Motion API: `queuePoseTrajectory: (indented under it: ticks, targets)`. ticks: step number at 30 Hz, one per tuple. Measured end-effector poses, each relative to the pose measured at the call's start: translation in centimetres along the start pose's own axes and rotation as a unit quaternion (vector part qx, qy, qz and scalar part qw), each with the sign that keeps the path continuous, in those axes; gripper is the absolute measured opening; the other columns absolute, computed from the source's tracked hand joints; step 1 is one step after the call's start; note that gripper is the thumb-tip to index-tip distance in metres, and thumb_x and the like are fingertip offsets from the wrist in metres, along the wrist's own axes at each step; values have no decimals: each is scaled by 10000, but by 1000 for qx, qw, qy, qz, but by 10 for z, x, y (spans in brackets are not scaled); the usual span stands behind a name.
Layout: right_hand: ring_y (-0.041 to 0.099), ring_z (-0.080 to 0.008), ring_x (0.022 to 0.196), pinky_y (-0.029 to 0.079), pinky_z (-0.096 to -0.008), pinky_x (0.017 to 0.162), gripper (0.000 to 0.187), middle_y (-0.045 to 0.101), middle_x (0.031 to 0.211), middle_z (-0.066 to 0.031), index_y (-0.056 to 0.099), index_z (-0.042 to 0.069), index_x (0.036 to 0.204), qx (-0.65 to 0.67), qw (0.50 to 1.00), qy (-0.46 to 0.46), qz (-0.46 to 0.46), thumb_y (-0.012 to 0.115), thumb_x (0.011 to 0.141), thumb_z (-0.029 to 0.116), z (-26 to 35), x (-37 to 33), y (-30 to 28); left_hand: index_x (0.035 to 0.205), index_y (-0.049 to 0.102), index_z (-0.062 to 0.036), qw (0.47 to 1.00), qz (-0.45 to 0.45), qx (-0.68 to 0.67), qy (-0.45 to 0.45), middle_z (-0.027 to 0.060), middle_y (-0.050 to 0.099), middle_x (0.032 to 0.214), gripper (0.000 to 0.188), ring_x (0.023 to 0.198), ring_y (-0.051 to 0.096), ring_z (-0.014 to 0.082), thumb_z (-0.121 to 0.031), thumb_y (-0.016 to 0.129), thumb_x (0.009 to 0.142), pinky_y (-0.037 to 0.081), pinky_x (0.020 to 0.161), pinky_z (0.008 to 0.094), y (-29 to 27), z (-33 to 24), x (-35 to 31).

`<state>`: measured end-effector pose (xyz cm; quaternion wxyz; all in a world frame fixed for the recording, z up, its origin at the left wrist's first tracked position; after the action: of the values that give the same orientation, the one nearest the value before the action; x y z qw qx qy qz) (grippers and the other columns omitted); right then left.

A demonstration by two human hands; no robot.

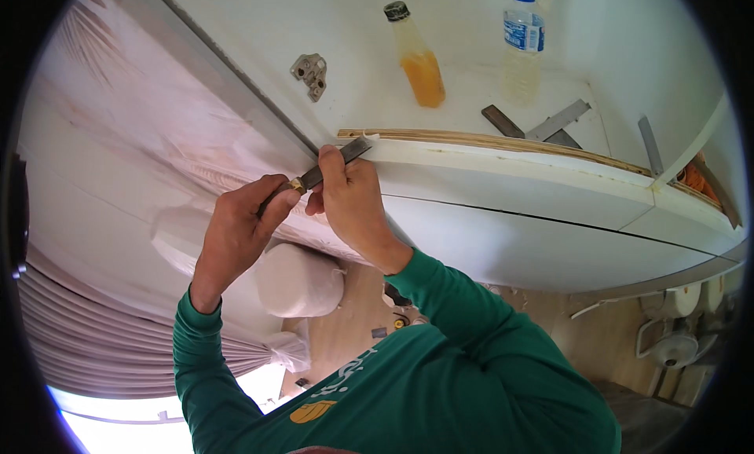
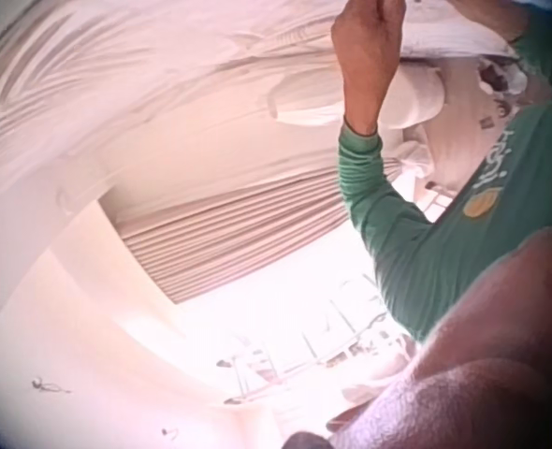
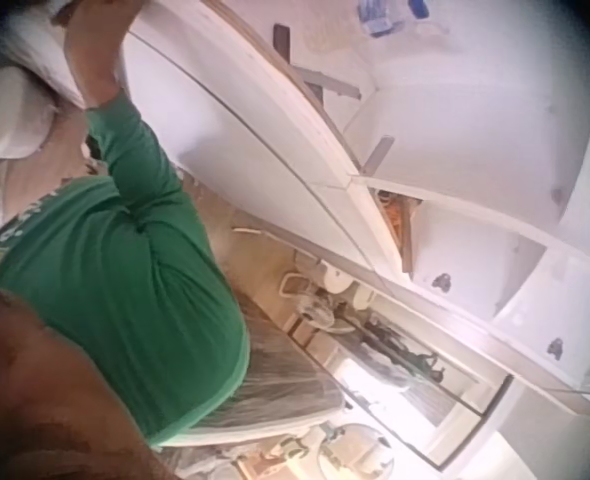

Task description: The person uses a handheld knife to scrape the edge of a white cabinet panel in a restroom. They run the tool along the length of the panel to trim a laminate strip and then use their hands to press the edge firm.

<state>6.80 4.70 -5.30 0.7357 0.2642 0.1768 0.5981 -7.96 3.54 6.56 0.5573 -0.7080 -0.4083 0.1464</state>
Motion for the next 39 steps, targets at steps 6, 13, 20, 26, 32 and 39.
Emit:
queuePoseTrajectory:
  ticks: [6, 13, 20, 26, 32, 39]
  targets:
    - [680, -207, 544, 545, -338, 526, 550, 687, 688, -121, 678, -35, 811, 7, 1000, 17, 10, 571, 1153, 382, 4, -2, 0, 1095, 721, -25, 999, -30, 36, 0, 180, 713, 888, 283, 782, 696, 429, -308, 744, 1100, 531, 661, 486, 0, -11, -7]
    - [663, -200, 517, 530, -337, 519, 650, 663, 656, -131, 647, -55, 746, -10, 998, 58, 6, 549, 1153, 442, 9, 0, 4, 1037, 691, -36, 994, -25, 85, -70, 194, 719, 874, 296, 790, 704, 445, -320, 727, 1109, 524, 652, 511, 0, -28, -7]
    - [726, -234, 556, 567, -337, 543, 648, 679, 675, -155, 651, -82, 765, 23, 999, 36, 14, 534, 1168, 411, 9, -1, 7, 1074, 716, -19, 998, 7, 52, -41, 206, 710, 842, 300, 756, 688, 443, -316, 729, 1112, 529, 657, 480, -6, -12, 5]
    - [755, -239, 583, 606, -343, 569, 632, 700, 696, -167, 671, -99, 800, 47, 999, 15, 15, 527, 1188, 378, 8, -4, 8, 1096, 724, -15, 999, -5, 43, 1, 199, 700, 852, 296, 735, 665, 432, -310, 752, 1100, 524, 660, 476, -5, -7, 6]
    - [755, -217, 668, 671, -363, 689, 552, 773, 820, -156, 710, -77, 866, 82, 996, -24, 33, 551, 1193, 338, -1, 3, 8, 1121, 724, -18, 999, 2, 38, -9, 186, 716, 878, 298, 750, 682, 426, -306, 786, 1074, 533, 653, 480, -1, -2, 5]
    - [635, -93, 685, 532, -280, 616, 444, 686, 799, -13, 687, 25, 898, 49, 996, -74, 13, 578, 1196, 336, -15, -3, -2, 1151, 712, -42, 998, -38, 39, 39, 138, 737, 883, 289, 735, 699, 403, -297, 805, 1053, 539, 625, 489, 8, 2, -4]
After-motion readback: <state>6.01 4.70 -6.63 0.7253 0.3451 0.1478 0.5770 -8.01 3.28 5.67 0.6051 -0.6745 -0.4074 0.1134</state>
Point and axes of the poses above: each hand's wrist, its own x-axis towards the middle knuckle, its own y-axis out of the palm, z = x × y, the point moved 5 cm from there along x, towards the middle knuckle
